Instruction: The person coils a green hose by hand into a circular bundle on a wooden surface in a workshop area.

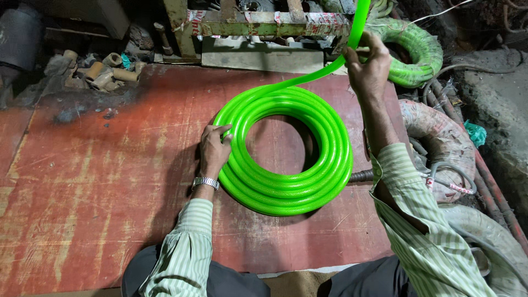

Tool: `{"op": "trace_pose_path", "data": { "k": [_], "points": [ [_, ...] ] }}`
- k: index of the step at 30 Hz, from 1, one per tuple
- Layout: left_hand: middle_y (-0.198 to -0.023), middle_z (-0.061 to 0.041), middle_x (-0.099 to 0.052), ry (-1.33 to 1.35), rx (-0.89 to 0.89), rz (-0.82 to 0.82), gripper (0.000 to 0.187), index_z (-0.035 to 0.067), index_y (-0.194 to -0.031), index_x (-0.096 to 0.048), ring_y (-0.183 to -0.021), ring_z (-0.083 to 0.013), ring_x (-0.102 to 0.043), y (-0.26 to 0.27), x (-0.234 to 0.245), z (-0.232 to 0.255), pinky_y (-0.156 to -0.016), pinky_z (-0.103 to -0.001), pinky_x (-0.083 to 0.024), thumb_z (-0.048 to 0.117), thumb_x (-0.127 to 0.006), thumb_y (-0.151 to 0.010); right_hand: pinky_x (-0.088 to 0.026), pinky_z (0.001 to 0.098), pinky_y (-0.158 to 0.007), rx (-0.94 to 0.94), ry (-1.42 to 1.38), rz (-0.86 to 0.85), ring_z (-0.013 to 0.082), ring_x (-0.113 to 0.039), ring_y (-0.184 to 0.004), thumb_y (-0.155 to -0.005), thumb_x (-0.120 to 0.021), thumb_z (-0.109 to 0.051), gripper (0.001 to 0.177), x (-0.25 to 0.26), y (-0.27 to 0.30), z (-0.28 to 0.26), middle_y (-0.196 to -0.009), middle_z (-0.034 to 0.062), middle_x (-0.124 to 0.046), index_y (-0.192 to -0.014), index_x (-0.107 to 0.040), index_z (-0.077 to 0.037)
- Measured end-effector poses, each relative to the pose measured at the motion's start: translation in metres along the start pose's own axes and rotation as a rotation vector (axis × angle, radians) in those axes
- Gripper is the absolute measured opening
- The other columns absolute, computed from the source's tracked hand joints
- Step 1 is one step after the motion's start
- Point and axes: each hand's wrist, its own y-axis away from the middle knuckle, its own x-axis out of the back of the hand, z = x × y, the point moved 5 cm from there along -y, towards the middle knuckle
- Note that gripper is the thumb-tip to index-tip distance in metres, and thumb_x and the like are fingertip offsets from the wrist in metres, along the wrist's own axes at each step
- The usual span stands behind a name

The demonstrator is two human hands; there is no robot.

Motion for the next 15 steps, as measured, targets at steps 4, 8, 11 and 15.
{"op": "trace_pose_path", "data": {
  "k": [4, 8, 11, 15],
  "points": [
    [-0.102, -0.010, -0.064, -0.017, -0.008, 0.010, 0.035, 0.018, -0.118, -0.077, -0.103, -0.0299, -0.063, -0.002, -0.005, -0.007, -0.099, -0.039, -0.045, 0.011, -0.074, -0.084, -0.067, 0.0372, -0.074, 0.002, 0.057, -0.023, 0.0246, -0.076, -0.088, -0.097, -0.073, -0.005, 0.020, -0.012, 0.008, 0.016, -0.104, 0.0152, -0.076, -0.116, -0.066, -0.001],
    [-0.105, -0.013, -0.064, -0.005, -0.018, -0.002, 0.033, 0.017, -0.117, -0.076, -0.106, -0.0307, -0.062, -0.002, -0.005, -0.009, -0.101, -0.040, -0.045, 0.014, -0.072, -0.084, -0.064, 0.0379, -0.073, 0.052, 0.069, -0.010, 0.0234, -0.072, -0.085, -0.089, -0.076, -0.001, 0.024, -0.015, 0.015, 0.017, -0.100, 0.0111, -0.072, -0.112, -0.069, -0.003],
    [-0.106, -0.013, -0.063, -0.001, -0.002, -0.022, 0.033, 0.018, -0.118, -0.076, -0.106, -0.0307, -0.062, -0.002, -0.004, -0.007, -0.101, -0.040, -0.045, 0.015, -0.070, -0.085, -0.060, 0.0362, -0.068, 0.093, 0.059, 0.021, 0.0239, -0.071, -0.078, -0.085, -0.075, 0.002, 0.025, -0.014, 0.022, 0.028, -0.095, 0.0110, -0.068, -0.109, -0.068, -0.002],
    [-0.104, -0.012, -0.063, -0.001, -0.014, -0.020, 0.032, 0.018, -0.117, -0.077, -0.103, -0.0303, -0.063, -0.003, -0.003, -0.005, -0.098, -0.039, -0.047, 0.012, -0.067, -0.087, -0.061, 0.0372, -0.070, 0.117, 0.082, 0.051, 0.0264, -0.067, -0.076, -0.085, -0.073, 0.001, 0.027, -0.017, 0.031, 0.057, -0.094, 0.0146, -0.064, -0.111, -0.066, 0.001]
  ]
}}
